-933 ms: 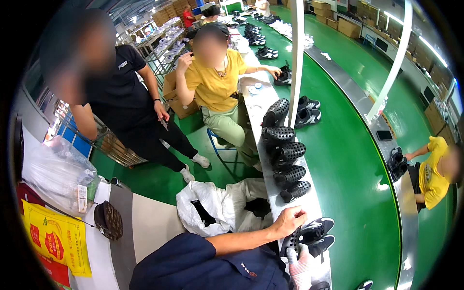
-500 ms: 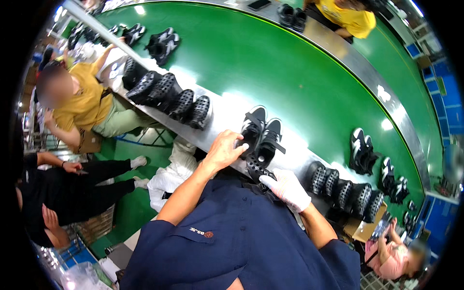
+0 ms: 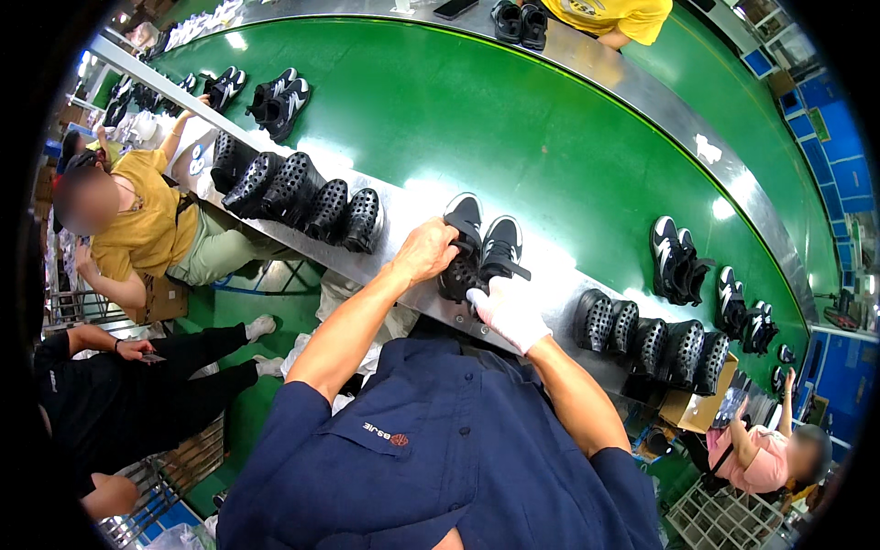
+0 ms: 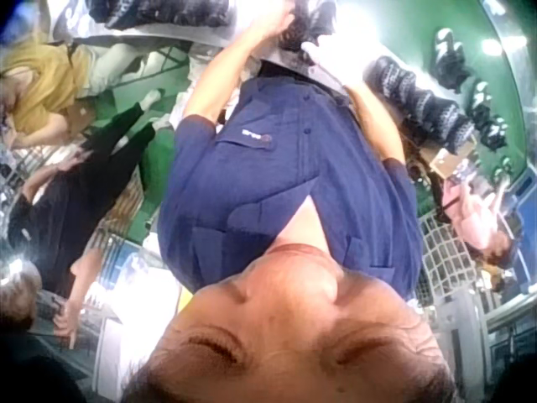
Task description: The person handles black shoes on a conveyor belt, turning them over to check different sides and then places them into a large white bag.
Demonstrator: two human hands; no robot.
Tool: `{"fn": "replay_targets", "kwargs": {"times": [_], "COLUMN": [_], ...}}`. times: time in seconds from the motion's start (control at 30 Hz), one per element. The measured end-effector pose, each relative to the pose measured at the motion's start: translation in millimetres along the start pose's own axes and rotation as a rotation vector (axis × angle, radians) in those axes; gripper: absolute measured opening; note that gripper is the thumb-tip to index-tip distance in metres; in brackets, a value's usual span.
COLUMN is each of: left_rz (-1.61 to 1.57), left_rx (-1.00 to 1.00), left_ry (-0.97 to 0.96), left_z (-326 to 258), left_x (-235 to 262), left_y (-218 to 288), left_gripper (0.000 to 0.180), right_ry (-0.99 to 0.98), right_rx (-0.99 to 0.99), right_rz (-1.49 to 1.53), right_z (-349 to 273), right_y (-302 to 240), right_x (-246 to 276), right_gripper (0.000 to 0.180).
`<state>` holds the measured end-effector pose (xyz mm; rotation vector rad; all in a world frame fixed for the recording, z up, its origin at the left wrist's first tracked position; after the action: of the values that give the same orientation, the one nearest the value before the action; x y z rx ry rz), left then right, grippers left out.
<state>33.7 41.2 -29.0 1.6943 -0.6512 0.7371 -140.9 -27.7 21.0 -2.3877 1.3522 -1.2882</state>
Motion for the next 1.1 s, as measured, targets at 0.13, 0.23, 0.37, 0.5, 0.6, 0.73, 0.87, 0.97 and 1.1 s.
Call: {"fn": "replay_targets", "kwargs": {"times": [0.13, 0.23, 0.37, 0.5, 0.6, 0.73, 0.87, 0.97, 1.1], "left_rz": [-0.096, -0.059, -0.243, -0.306, -0.214, -0.268, -0.283, -0.269, -0.098], "left_rx": [-0.023, -0.051, 0.013, -0.031, -0.064, -0.062, 0.28, 0.455, 0.465], "left_ry": [-0.086, -0.078, 0.031, -0.013, 0.003, 0.089, 0.095, 0.086, 0.139], "left_z": [-3, 2, -13, -25, -20, -24, -49, -41, -28], "left_x": [-14, -14, -17, -7, -18, -14, -34, -46, -52], "left_y": [-12, 10, -29, -14, -15, -20, -20, -19, -25], "left_gripper": [0.016, 0.017, 0.024, 0.026, 0.025, 0.035, 0.07, 0.076, 0.066], "right_ry": [0.128, 0.234, 0.254, 0.291, 0.39, 0.392, 0.46, 0.391, 0.28], "right_rx": [-0.036, 0.082, 0.06, 0.066, 0.037, 0.091, 0.025, 0.003, -0.146], "right_rz": [-0.118, -0.11, -0.141, -0.13, 0.008, 0.183, 0.206, 0.231, 0.214], "right_z": [16, 42, 42, 40, 60, 62, 34, 56, 91], "right_y": [-16, -24, -37, -36, -25, -22, -16, -20, 1], "right_x": [-14, -35, -45, -40, -48, -48, -40, -36, -53], "right_gripper": [0.025, 0.016, 0.019, 0.028, 0.032, 0.035, 0.04, 0.041, 0.031]}}
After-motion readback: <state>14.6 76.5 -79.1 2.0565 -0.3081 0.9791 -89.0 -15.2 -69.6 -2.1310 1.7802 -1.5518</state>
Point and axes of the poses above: each hand's wrist, its own z-axis towards the middle knuckle, its own x-axis out of the back of the hand, y = z × x, the point moved 5 cm from there along z, towards the middle knuckle, and after that the axes turned 15 degrees about -y, right-handed, at the moved point
